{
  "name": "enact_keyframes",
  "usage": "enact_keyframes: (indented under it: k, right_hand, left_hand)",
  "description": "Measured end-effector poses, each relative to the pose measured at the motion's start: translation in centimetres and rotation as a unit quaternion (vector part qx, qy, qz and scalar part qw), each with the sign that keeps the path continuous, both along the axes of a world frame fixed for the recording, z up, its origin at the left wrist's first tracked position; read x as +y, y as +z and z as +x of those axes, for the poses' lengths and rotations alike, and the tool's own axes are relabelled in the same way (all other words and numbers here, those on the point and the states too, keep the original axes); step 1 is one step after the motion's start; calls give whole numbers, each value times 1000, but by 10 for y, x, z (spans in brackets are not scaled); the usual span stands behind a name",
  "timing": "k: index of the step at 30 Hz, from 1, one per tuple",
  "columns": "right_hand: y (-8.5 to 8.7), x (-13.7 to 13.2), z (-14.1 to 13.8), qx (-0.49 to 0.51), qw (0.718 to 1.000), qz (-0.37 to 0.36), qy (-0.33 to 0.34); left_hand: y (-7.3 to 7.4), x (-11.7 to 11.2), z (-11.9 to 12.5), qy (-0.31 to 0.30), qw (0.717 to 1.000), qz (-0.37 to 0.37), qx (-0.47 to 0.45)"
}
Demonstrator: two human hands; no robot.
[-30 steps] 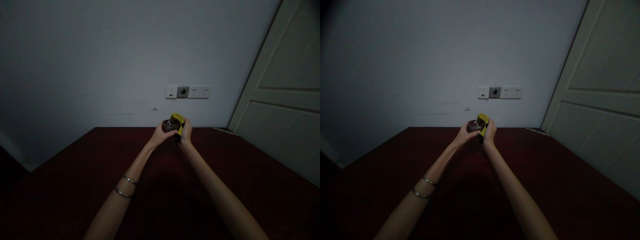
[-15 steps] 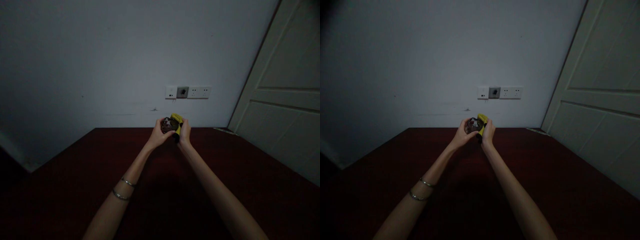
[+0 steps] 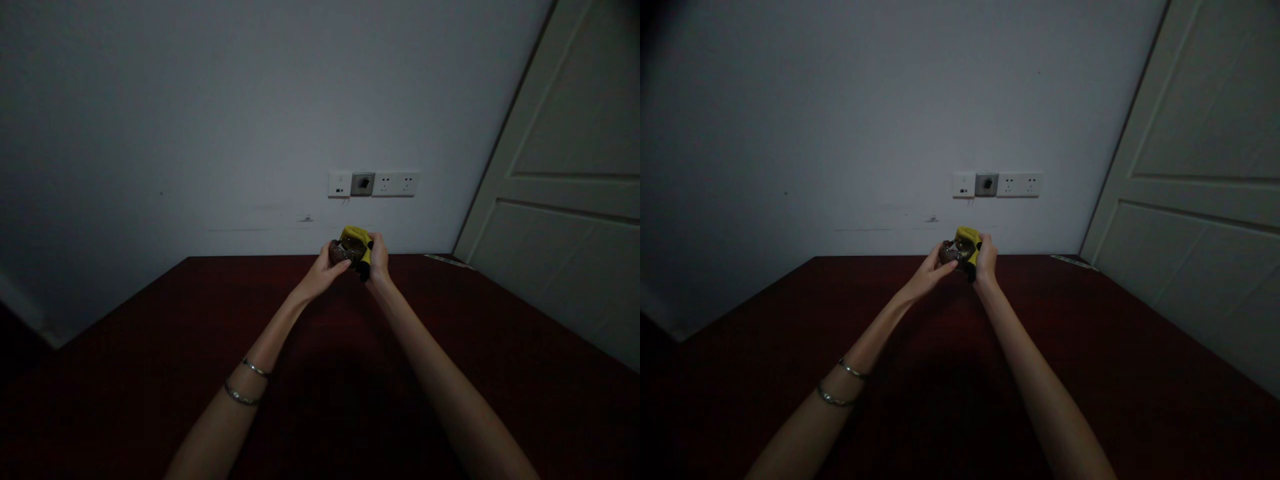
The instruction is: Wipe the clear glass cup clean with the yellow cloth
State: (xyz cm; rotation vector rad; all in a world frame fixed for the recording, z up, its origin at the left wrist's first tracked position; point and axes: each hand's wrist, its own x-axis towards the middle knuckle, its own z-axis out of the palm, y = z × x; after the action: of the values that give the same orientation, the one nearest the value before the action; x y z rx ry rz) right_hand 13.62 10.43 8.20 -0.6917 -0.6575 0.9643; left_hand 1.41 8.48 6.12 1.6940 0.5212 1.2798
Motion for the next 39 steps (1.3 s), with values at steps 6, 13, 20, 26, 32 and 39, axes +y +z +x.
enact_keyframes:
  k: [6, 13, 20, 26, 32, 39]
  right_hand:
    - [5, -6, -5, 27, 999, -43, 2]
    - [7, -16, -25, 21, 1000, -7, -18]
    - [6, -10, -21, 65, 998, -18, -19]
    - [6, -3, -2, 70, 996, -46, 26]
    - [7, -6, 1, 31, 996, -59, 65]
    - [8, -10, -5, 3, 997, -48, 53]
  left_hand:
    - [-8, 6, 1, 31, 999, 12, -20]
    - [-13, 11, -1, 89, 990, 89, -58]
    - [-4, -3, 0, 68, 994, 51, -63]
    - [1, -8, -1, 37, 998, 22, -45]
    - [-6, 5, -7, 18, 999, -26, -30]
    - [0, 3, -16, -38, 998, 29, 30]
